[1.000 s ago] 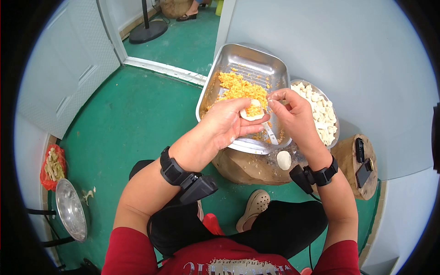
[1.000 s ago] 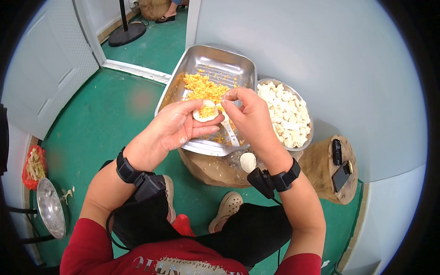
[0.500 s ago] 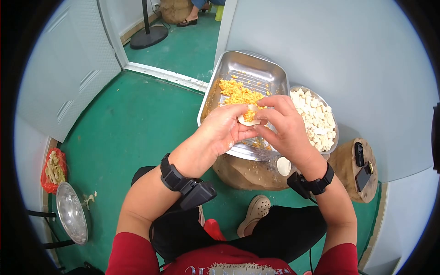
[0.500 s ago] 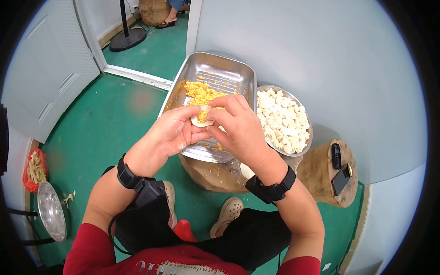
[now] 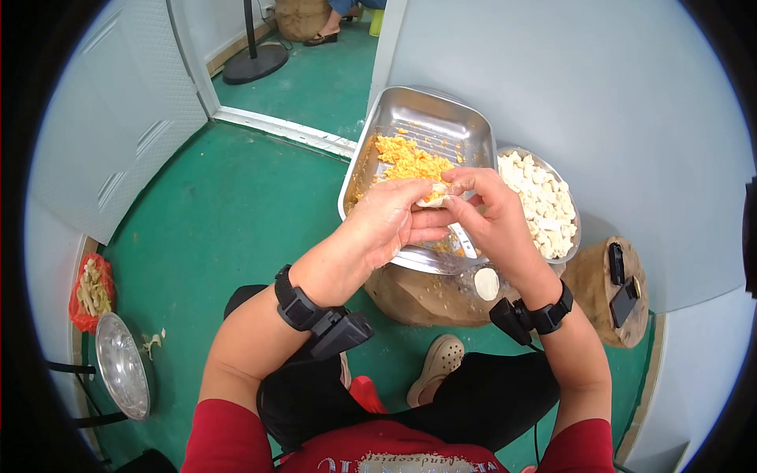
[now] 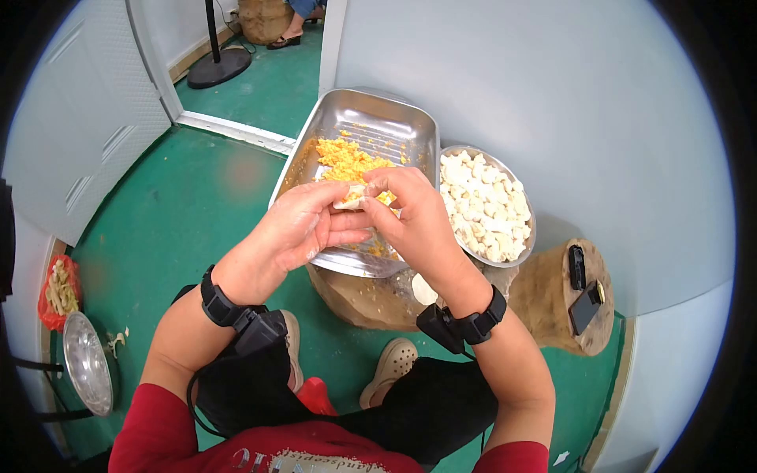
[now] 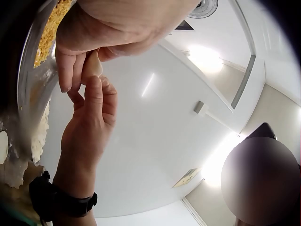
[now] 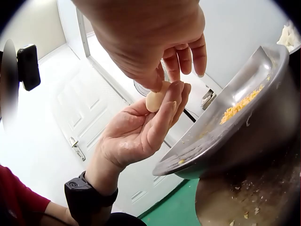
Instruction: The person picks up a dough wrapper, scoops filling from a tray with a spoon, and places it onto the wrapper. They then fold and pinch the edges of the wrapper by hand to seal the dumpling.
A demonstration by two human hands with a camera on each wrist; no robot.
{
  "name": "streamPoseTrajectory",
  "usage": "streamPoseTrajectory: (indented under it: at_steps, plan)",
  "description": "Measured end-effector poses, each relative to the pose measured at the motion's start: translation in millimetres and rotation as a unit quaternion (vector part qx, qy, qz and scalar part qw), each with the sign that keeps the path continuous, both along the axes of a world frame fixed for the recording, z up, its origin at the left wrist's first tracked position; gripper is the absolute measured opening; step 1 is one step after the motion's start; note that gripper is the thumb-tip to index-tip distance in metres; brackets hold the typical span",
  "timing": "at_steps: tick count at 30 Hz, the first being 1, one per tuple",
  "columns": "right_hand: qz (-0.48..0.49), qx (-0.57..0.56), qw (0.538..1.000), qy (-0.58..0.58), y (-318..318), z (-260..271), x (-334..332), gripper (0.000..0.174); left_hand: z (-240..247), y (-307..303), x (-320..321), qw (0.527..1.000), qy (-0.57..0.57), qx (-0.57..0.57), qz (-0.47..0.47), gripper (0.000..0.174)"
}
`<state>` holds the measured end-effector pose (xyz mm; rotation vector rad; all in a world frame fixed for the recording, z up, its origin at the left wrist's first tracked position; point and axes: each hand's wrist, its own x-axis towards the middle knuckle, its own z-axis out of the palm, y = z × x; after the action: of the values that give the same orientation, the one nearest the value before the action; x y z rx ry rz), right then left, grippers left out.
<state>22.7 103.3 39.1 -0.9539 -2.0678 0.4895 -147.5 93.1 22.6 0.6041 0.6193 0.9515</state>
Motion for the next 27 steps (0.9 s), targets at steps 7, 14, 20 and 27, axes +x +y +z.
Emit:
streamPoseTrajectory:
  at_steps: [7, 14, 20, 27]
  plan:
    - [-0.013, -0.067, 0.997, 0.035, -1, -1, 3, 0.009, 4, -4, 4, 0.992, 0.089, 0.068, -0.059, 0.032]
    - [-0.007, -0.17, 0.98, 0.099, -1, -1, 4, 0.009, 5, -5, 7, 0.99, 0.107, 0.075, -0.05, 0.03]
    - [-0.068, -0.229, 0.955, 0.177, 5, 4, 11, 0.011, 4, -1, 3, 0.992, 0.101, 0.071, -0.023, 0.029]
    - [-0.022, -0.156, 0.973, 0.171, 9, -9, 11, 0.017, 9, 1, -2, 0.992, 0.094, 0.081, -0.013, 0.029]
